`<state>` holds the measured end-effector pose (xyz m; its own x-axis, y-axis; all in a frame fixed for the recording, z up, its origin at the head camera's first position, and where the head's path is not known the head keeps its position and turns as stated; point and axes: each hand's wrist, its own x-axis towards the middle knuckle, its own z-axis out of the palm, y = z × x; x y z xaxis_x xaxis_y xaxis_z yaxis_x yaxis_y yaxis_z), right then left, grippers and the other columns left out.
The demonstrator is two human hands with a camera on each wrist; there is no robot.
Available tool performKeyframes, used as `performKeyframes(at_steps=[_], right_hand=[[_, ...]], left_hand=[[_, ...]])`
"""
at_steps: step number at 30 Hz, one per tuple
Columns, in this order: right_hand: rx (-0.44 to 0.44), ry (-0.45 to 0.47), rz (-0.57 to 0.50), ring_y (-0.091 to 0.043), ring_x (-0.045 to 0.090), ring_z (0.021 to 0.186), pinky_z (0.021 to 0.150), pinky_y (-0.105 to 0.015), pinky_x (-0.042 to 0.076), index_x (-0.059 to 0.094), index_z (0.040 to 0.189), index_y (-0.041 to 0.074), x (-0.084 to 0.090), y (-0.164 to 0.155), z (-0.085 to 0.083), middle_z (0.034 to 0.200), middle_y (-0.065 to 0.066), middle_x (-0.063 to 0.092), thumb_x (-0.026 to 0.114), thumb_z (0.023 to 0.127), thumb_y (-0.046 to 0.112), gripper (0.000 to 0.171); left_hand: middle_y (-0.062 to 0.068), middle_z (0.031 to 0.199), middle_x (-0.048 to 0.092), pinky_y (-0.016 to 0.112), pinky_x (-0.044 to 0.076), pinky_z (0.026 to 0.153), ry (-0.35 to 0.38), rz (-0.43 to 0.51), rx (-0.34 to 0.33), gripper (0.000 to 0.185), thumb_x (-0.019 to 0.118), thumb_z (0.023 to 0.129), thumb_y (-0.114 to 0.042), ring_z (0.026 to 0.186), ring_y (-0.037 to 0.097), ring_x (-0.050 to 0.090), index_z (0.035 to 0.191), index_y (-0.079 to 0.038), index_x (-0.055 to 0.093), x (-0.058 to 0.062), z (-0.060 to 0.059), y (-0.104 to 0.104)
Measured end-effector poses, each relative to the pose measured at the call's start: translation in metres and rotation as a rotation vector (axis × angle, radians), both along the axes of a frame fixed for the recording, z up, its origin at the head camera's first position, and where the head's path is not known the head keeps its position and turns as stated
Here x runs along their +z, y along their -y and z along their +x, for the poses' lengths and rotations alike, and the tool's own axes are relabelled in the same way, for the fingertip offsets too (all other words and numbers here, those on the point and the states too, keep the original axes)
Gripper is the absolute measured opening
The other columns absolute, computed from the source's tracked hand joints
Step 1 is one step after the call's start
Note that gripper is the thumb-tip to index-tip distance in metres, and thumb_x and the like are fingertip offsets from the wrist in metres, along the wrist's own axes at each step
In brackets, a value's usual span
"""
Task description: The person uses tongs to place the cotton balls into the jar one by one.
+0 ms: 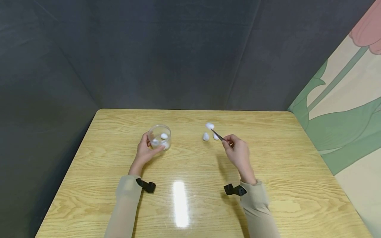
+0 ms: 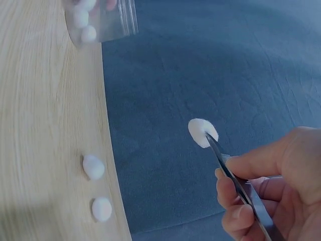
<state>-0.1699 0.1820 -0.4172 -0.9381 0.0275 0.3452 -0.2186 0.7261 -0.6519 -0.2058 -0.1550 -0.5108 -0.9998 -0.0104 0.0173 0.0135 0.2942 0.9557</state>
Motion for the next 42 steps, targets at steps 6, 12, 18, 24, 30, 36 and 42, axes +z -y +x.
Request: performKeyframes(at_steps=[6, 12, 18, 24, 30, 36, 42], right_hand=[[0.016, -0.007, -0.015, -0.006, 0.041, 0.046, 0.041, -0.022, 0.032, 0.066, 0.085, -0.001, 0.001, 0.005, 0.0, 0.068, -0.008, 0.06, 0.064, 0.086, 0.003, 0.005], [0.019, -0.018, -0.018, -0.009, 0.042, 0.048, 0.042, -0.022, 0.032, 0.066, 0.084, -0.001, 0.003, 0.009, -0.001, 0.068, -0.008, 0.061, 0.065, 0.085, 0.003, 0.004], [0.034, -0.024, -0.031, -0.014, 0.045, 0.05, 0.045, -0.024, 0.033, 0.067, 0.084, -0.001, 0.008, 0.017, -0.001, 0.069, -0.009, 0.061, 0.065, 0.085, 0.003, 0.005], [0.037, -0.016, -0.037, -0.014, 0.045, 0.05, 0.046, -0.024, 0.033, 0.066, 0.085, -0.001, 0.01, 0.023, -0.002, 0.069, -0.008, 0.061, 0.065, 0.085, 0.004, 0.005], [0.05, -0.026, -0.039, -0.009, 0.041, 0.047, 0.043, -0.024, 0.031, 0.067, 0.085, 0.0, 0.01, 0.027, -0.003, 0.068, -0.007, 0.061, 0.065, 0.085, 0.004, 0.005], [0.071, -0.027, -0.046, -0.008, 0.04, 0.047, 0.042, -0.023, 0.031, 0.067, 0.085, 0.0, 0.011, 0.032, -0.002, 0.068, -0.007, 0.06, 0.065, 0.085, 0.003, 0.004], [0.085, -0.029, -0.043, -0.007, 0.04, 0.047, 0.042, -0.023, 0.031, 0.067, 0.084, 0.001, 0.011, 0.038, -0.002, 0.068, -0.006, 0.06, 0.065, 0.085, 0.004, 0.004]], left_hand=[[0.018, 0.129, 0.045, 0.041, 0.041, 0.089, -0.004, 0.007, -0.001, 0.084, 0.079, 0.076, -0.018, 0.108, 0.029, 0.046, 0.143, -0.008, 0.029, 0.001, 0.001, -0.001], [0.019, 0.129, 0.044, 0.042, 0.04, 0.09, -0.015, 0.009, 0.0, 0.085, 0.079, 0.076, -0.018, 0.109, 0.03, 0.046, 0.143, -0.006, 0.029, 0.0, 0.001, -0.001], [0.019, 0.131, 0.044, 0.042, 0.04, 0.091, 0.005, 0.016, -0.001, 0.085, 0.079, 0.076, -0.017, 0.11, 0.029, 0.045, 0.143, -0.007, 0.029, 0.001, 0.0, -0.001], [0.026, 0.133, 0.041, 0.047, 0.037, 0.094, 0.011, 0.045, -0.014, 0.083, 0.077, 0.078, -0.009, 0.112, 0.035, 0.043, 0.144, -0.001, 0.027, 0.018, 0.007, -0.004], [0.03, 0.131, 0.04, 0.049, 0.037, 0.094, 0.0, 0.023, -0.023, 0.08, 0.073, 0.079, -0.005, 0.111, 0.037, 0.043, 0.143, 0.004, 0.025, 0.038, 0.018, -0.01], [0.03, 0.131, 0.04, 0.05, 0.037, 0.094, -0.009, 0.025, -0.027, 0.08, 0.073, 0.08, -0.005, 0.111, 0.037, 0.044, 0.143, 0.005, 0.025, 0.04, 0.019, -0.01], [0.03, 0.131, 0.04, 0.05, 0.037, 0.093, -0.016, 0.03, -0.027, 0.08, 0.073, 0.079, -0.004, 0.11, 0.037, 0.044, 0.142, 0.005, 0.025, 0.039, 0.019, -0.01]])
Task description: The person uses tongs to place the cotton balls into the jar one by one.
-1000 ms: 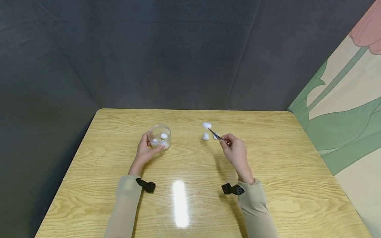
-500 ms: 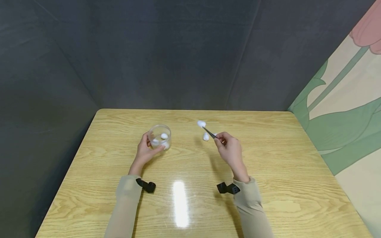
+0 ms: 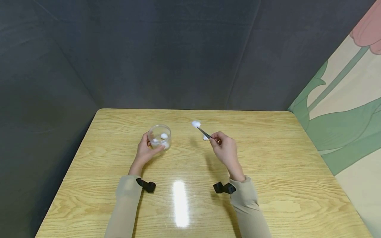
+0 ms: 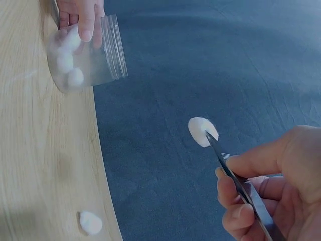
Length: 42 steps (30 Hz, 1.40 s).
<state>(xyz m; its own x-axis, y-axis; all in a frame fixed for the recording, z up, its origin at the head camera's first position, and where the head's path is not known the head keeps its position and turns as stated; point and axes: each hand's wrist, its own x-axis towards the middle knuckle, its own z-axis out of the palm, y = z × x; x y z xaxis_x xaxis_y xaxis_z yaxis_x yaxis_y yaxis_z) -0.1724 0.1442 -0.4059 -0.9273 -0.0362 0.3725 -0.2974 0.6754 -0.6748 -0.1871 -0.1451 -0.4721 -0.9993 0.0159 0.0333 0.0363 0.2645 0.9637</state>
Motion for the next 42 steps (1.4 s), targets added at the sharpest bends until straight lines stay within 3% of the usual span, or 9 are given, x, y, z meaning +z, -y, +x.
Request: performKeyframes(at_steps=[42], right_hand=[[0.088, 0.049, -0.003, -0.011, 0.044, 0.049, 0.045, -0.025, 0.034, 0.067, 0.084, 0.003, 0.001, 0.038, -0.006, 0.068, -0.003, 0.06, 0.064, 0.086, 0.006, 0.004]], left_hand=[[0.03, 0.131, 0.041, 0.051, 0.038, 0.092, 0.003, 0.006, -0.003, 0.08, 0.073, 0.079, -0.005, 0.109, 0.037, 0.044, 0.142, 0.005, 0.026, 0.002, 0.0, 0.0]])
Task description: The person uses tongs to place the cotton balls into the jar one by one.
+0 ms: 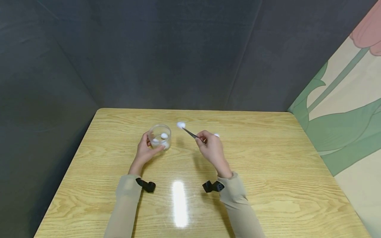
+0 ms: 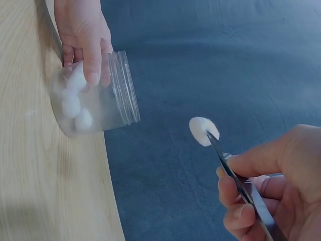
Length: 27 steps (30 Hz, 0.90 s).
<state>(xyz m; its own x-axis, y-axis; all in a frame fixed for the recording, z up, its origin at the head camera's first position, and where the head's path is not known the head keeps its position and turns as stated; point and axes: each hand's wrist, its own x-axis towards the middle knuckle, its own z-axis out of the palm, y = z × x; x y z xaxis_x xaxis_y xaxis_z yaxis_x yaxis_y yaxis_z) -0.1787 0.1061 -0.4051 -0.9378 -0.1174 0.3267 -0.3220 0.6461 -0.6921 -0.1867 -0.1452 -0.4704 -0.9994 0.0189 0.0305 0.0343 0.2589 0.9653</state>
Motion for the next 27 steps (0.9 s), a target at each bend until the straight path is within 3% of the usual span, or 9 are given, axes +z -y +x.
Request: performKeyframes(at_steps=[16, 24, 27], right_hand=[[0.028, 0.009, 0.001, -0.011, 0.043, 0.049, 0.045, -0.025, 0.033, 0.067, 0.085, 0.003, -0.001, 0.012, -0.003, 0.068, -0.003, 0.061, 0.064, 0.087, 0.006, 0.004], [0.053, -0.026, 0.01, -0.01, 0.046, 0.051, 0.047, -0.024, 0.035, 0.067, 0.085, 0.002, -0.001, 0.016, -0.003, 0.068, -0.004, 0.062, 0.066, 0.086, 0.007, 0.005], [0.064, -0.033, 0.01, -0.011, 0.046, 0.051, 0.046, -0.024, 0.035, 0.067, 0.084, 0.001, -0.001, 0.018, -0.004, 0.068, -0.004, 0.062, 0.066, 0.086, 0.008, 0.007]], left_hand=[[0.029, 0.133, 0.039, 0.05, 0.037, 0.094, 0.021, 0.003, 0.003, 0.079, 0.073, 0.08, -0.004, 0.111, 0.037, 0.043, 0.143, 0.003, 0.026, 0.001, 0.0, 0.0], [0.019, 0.131, 0.044, 0.043, 0.039, 0.091, -0.002, 0.004, 0.027, 0.084, 0.079, 0.075, -0.013, 0.109, 0.03, 0.046, 0.143, -0.006, 0.03, -0.037, -0.018, 0.008], [0.019, 0.131, 0.044, 0.043, 0.039, 0.092, 0.001, 0.004, 0.032, 0.083, 0.079, 0.075, -0.012, 0.109, 0.031, 0.046, 0.142, -0.006, 0.031, -0.037, -0.019, 0.008]])
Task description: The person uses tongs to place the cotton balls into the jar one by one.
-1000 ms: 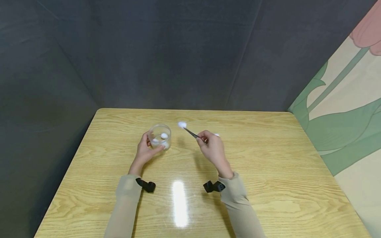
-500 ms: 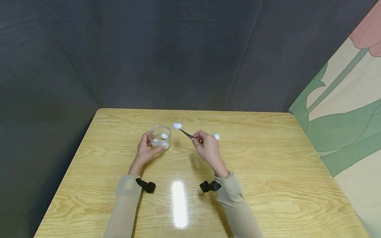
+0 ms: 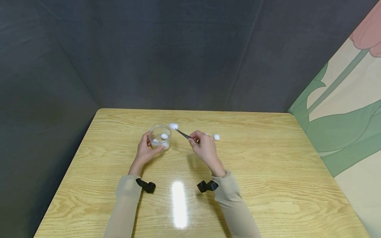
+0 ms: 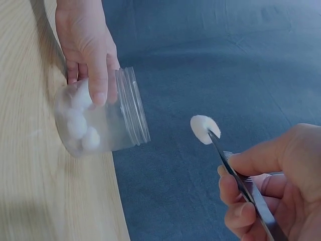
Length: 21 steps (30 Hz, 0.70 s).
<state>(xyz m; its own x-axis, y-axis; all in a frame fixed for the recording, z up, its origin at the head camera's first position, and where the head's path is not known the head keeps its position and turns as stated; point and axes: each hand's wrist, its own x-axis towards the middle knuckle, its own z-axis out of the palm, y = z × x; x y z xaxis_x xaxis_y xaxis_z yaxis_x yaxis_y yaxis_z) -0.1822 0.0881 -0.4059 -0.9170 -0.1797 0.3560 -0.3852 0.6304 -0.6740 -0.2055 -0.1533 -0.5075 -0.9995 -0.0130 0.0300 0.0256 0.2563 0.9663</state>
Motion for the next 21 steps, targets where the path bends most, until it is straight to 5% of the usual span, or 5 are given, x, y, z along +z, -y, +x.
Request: performKeyframes(at_steps=[21], right_hand=[[0.037, 0.036, 0.002, -0.009, 0.047, 0.051, 0.046, -0.023, 0.036, 0.066, 0.085, 0.005, -0.0035, 0.0085, -0.0024, 0.07, -0.002, 0.062, 0.065, 0.087, 0.007, 0.004]], left_hand=[[0.02, 0.133, 0.042, 0.044, 0.038, 0.093, 0.02, -0.004, -0.003, 0.086, 0.079, 0.075, -0.013, 0.112, 0.031, 0.044, 0.144, -0.007, 0.028, -0.0008, -0.0008, -0.0011]])
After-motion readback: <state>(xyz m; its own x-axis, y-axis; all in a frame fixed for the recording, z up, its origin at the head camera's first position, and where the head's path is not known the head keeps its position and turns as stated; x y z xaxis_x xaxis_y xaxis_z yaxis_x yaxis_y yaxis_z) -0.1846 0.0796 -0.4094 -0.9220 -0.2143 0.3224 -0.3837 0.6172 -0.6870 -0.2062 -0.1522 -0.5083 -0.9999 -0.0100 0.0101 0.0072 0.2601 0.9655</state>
